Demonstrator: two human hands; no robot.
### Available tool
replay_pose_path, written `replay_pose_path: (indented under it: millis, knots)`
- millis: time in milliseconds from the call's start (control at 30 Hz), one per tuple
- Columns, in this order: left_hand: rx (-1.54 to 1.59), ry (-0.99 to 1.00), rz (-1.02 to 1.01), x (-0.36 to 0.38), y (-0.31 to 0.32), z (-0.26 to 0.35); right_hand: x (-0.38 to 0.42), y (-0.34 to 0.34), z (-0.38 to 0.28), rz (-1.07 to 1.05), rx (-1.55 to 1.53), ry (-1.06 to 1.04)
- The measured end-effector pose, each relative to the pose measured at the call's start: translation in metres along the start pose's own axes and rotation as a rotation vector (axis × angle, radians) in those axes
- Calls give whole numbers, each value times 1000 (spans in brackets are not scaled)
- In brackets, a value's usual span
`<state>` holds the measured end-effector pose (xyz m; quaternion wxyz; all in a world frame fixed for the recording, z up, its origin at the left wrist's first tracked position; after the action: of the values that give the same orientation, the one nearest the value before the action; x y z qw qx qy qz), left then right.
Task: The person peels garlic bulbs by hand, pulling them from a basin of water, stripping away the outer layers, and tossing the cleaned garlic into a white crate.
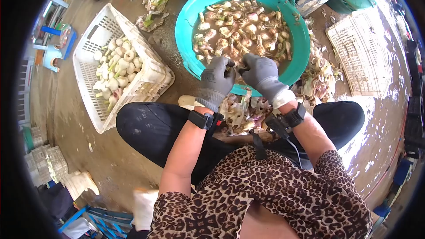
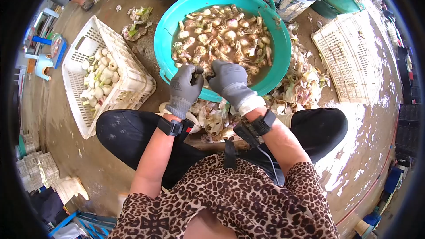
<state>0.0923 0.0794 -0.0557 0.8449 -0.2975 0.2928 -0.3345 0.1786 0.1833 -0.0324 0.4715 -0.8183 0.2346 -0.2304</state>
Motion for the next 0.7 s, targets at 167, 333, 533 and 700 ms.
replay_pose_path:
  millis: [167, 333, 533, 700]
  knots:
    - [-50, 66, -61, 4, 9, -8, 0, 9, 0, -121, 124, 8]
    - [306, 94, 22, 1, -2, -11, -4, 8, 38, -58, 31, 178]
    - [695, -155, 137, -8, -17, -16, 21, 23, 57, -465, 62, 142]
    - [293, 96, 124, 1, -4, -6, 26, 19, 34, -281, -1289, 136]
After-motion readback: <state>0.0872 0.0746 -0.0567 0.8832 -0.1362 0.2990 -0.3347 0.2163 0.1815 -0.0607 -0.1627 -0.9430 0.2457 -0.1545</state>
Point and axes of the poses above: each hand's wrist, its own x-axis away from the middle knuckle, its own y-axis out of the palm, z = x × y, the point moved 1 cm from there along -x, towards the middle knuckle, and after that the axes turned 8 degrees about -x, right-handed, at the moved point
